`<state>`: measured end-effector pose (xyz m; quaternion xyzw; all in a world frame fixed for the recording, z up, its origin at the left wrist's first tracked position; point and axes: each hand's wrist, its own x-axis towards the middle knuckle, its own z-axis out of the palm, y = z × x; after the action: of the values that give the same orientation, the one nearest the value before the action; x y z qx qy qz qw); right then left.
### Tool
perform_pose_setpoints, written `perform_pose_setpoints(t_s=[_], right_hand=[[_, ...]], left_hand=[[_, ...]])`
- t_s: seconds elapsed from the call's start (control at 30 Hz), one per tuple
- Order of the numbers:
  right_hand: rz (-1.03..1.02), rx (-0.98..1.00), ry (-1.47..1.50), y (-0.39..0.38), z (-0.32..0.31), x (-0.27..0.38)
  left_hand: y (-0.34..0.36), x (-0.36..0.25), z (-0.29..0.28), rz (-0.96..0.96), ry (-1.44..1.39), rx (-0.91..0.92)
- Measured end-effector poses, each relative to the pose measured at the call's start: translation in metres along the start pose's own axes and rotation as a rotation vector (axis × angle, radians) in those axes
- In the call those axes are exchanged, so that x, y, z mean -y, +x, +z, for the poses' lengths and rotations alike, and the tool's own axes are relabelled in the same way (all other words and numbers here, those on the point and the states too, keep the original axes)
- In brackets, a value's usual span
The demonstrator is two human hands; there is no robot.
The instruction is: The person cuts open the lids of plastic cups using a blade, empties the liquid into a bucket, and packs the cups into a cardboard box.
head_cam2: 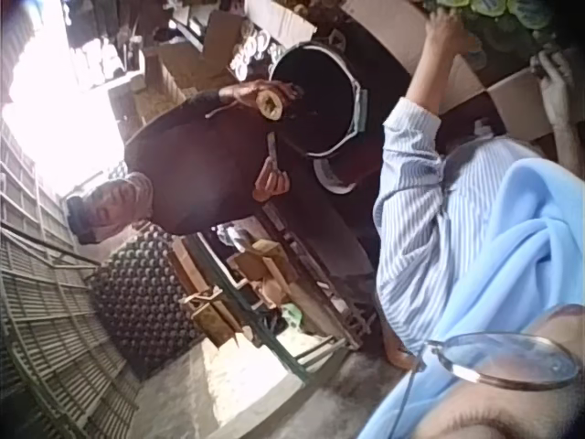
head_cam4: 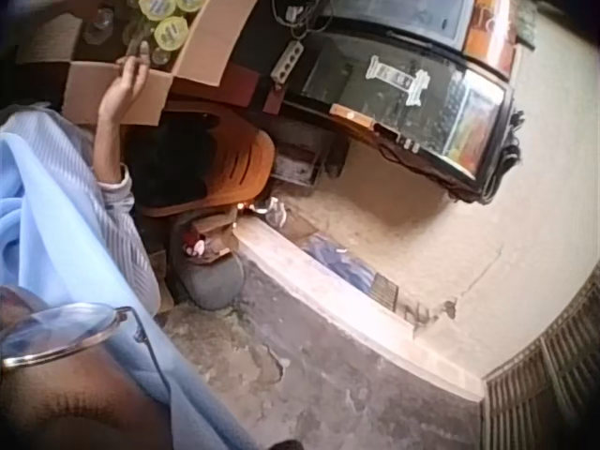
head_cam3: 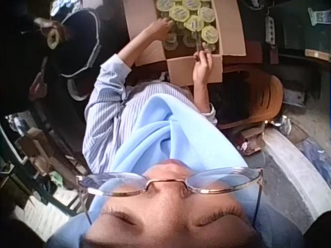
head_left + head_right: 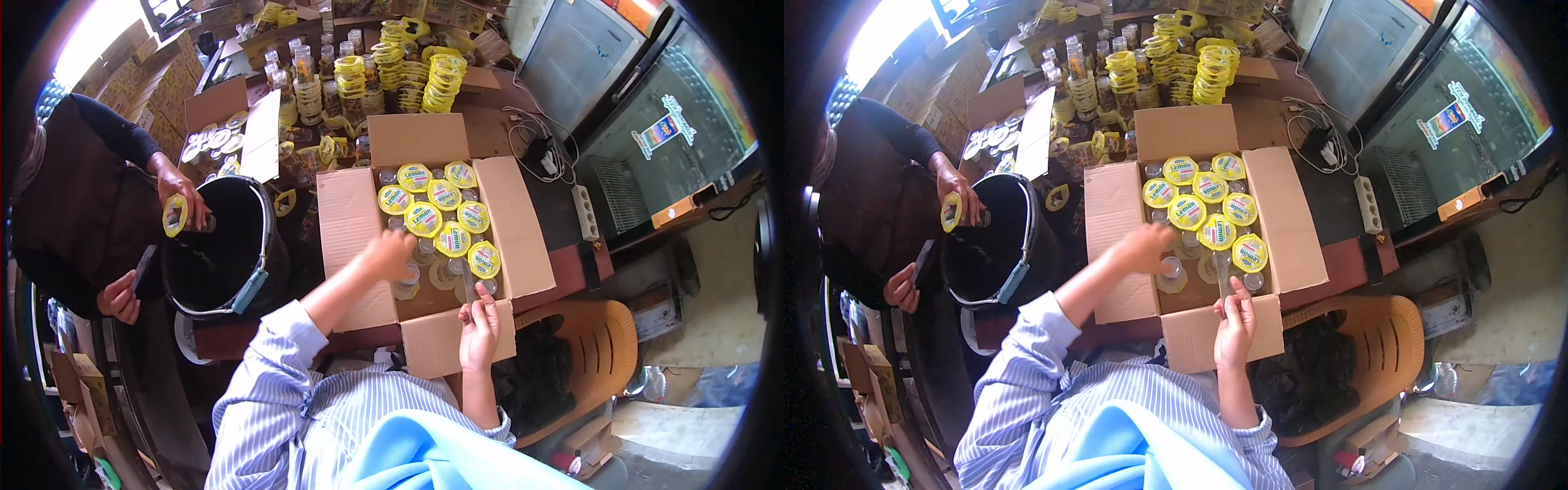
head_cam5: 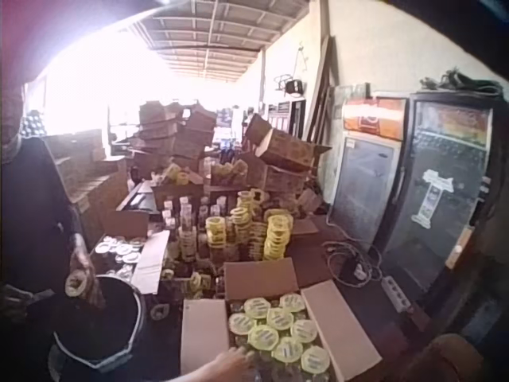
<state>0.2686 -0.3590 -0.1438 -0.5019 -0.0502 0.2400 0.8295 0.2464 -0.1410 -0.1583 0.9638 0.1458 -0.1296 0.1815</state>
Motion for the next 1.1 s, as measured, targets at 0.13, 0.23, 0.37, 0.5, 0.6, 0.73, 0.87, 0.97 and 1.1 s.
perform_pose_setpoints(t_s=[0.13, 0.23, 0.37, 0.5, 0.6, 0.73, 0.87, 0.97, 1.1], right_hand=[[-0.012, 0.007, -0.003, -0.002, -0.008, 0.005], [-0.018, -0.006, -0.021, -0.004, -0.015, 0.008], [-0.051, 0.008, -0.011, -0.001, -0.025, 0.01], [-0.043, -0.013, -0.019, 0.008, -0.034, 0.01], [-0.061, -0.037, -0.07, 0.018, -0.035, 0.013], [-0.052, 0.007, 0.041, 0.033, -0.026, 0.014], [0.112, 0.052, 0.295, 0.051, -0.004, -0.002], [0.253, 0.171, 0.565, 0.058, 0.02, -0.021], [0.335, 0.338, 0.714, 0.063, 0.05, -0.03]], left_hand=[[-0.004, -0.023, 0.042, 0.023, 0.197, -0.038], [0.001, -0.025, 0.056, 0.048, 0.292, -0.031], [-0.005, -0.025, 0.052, 0.072, 0.172, -0.12], [-0.026, -0.029, 0.027, 0.057, -0.04, -0.196], [-0.048, -0.032, 0.002, 0.04, -0.245, -0.248], [-0.079, -0.026, -0.026, 0.042, -0.514, -0.369], [-0.105, -0.019, -0.031, 0.008, -0.706, -0.514], [-0.122, -0.012, -0.02, -0.023, -1.11, -0.549], [-0.142, -0.001, -0.002, 0.035, -1.276, -0.726]])
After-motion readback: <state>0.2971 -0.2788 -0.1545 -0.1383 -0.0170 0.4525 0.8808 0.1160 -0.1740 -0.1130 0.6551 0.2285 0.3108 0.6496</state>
